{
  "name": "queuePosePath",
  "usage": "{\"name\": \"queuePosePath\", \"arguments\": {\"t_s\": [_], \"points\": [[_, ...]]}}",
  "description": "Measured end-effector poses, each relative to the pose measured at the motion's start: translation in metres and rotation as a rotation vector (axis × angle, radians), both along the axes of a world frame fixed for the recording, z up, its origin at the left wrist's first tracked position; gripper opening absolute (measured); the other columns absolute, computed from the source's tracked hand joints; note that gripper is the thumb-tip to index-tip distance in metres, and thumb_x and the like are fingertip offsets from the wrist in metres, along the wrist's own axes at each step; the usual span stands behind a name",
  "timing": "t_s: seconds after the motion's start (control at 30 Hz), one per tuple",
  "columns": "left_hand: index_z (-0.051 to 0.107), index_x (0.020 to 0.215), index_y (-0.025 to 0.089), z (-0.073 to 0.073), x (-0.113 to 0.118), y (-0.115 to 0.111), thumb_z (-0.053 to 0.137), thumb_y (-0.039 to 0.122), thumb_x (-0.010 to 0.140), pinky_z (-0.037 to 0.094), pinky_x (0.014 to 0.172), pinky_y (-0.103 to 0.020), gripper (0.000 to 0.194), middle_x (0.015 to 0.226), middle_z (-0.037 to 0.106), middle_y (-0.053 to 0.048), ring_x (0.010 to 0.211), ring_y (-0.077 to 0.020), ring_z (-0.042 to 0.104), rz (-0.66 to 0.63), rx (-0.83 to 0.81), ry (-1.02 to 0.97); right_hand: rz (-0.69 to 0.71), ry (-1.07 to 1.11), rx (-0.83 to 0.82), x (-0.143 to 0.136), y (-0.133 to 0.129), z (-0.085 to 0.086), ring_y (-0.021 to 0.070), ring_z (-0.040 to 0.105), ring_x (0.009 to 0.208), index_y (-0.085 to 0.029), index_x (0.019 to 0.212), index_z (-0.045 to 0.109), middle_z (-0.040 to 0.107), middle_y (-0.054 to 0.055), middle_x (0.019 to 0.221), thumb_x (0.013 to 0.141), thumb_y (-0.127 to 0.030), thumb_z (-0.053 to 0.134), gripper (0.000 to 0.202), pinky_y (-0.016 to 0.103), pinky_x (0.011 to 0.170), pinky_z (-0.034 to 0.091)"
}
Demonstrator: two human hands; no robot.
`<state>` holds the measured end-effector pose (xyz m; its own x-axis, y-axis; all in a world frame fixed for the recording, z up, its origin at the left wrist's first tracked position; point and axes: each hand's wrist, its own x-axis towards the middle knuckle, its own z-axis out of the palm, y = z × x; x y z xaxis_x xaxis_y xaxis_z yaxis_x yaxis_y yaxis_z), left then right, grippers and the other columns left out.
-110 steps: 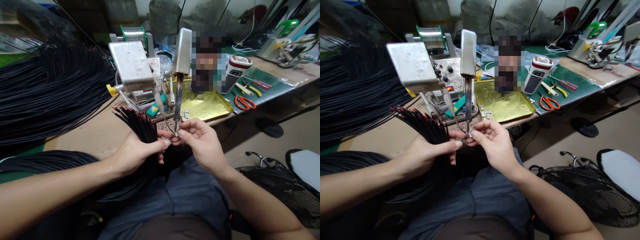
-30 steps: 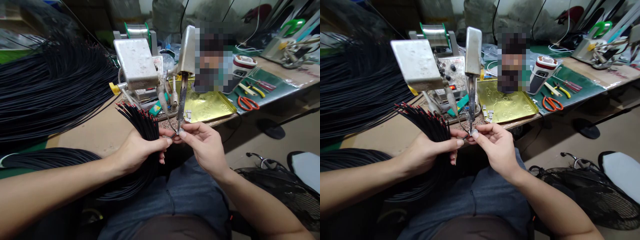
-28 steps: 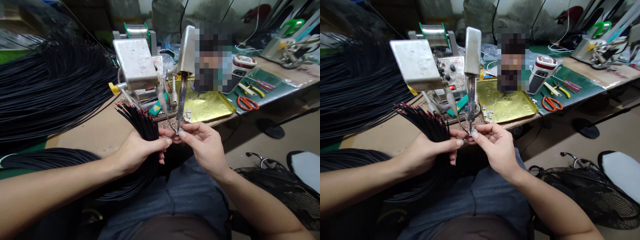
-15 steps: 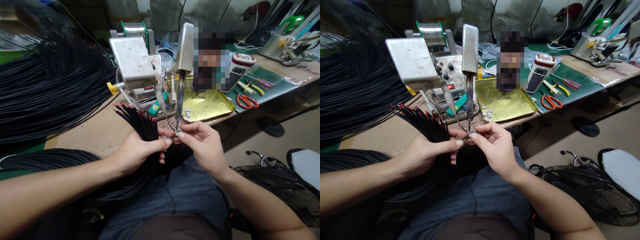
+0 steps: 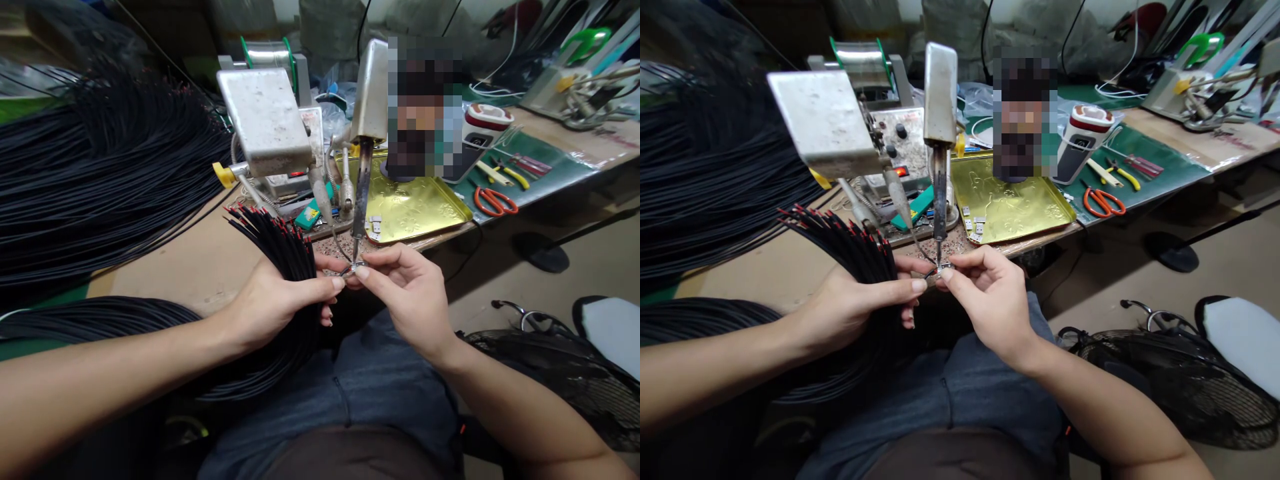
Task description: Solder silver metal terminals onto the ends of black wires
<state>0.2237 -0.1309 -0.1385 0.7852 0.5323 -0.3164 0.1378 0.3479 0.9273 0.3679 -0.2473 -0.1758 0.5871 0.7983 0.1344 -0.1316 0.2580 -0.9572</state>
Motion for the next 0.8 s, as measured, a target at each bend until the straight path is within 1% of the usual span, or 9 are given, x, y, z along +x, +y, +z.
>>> {"name": "queuePosePath", "arguments": {"t_s": [0.33, 0.8], "points": [[0.069, 0.105, 0.007, 0.0001, -0.0014, -0.0003, 0.090, 0.024, 0.076, 0.061, 0.051, -0.025, 0.040, 0.067, 0.067, 0.001, 0.053, -0.0119, 0.063, -0.001, -0.028, -0.017, 0.002, -0.001, 0.007, -0.0009, -0.0006, 0.0002, 0.0135, 0.078, 0.074, -0.014, 0.091, 0.068, 0.078, 0.005, 0.082, 0.084, -0.015, 0.081, 0.015, 0.018, 0.074, 0.064], [0.071, 0.105, 0.008, -0.0024, -0.0024, -0.0002, 0.088, 0.024, 0.079, 0.062, 0.052, -0.025, 0.035, 0.068, 0.067, 0.001, 0.054, -0.0116, 0.063, -0.021, -0.010, -0.030, -0.007, 0.000, 0.016, -0.0018, -0.0005, 0.0001, 0.0139, 0.078, 0.074, -0.014, 0.091, 0.068, 0.078, 0.005, 0.082, 0.084, -0.015, 0.081, 0.014, 0.019, 0.074, 0.064]]}}
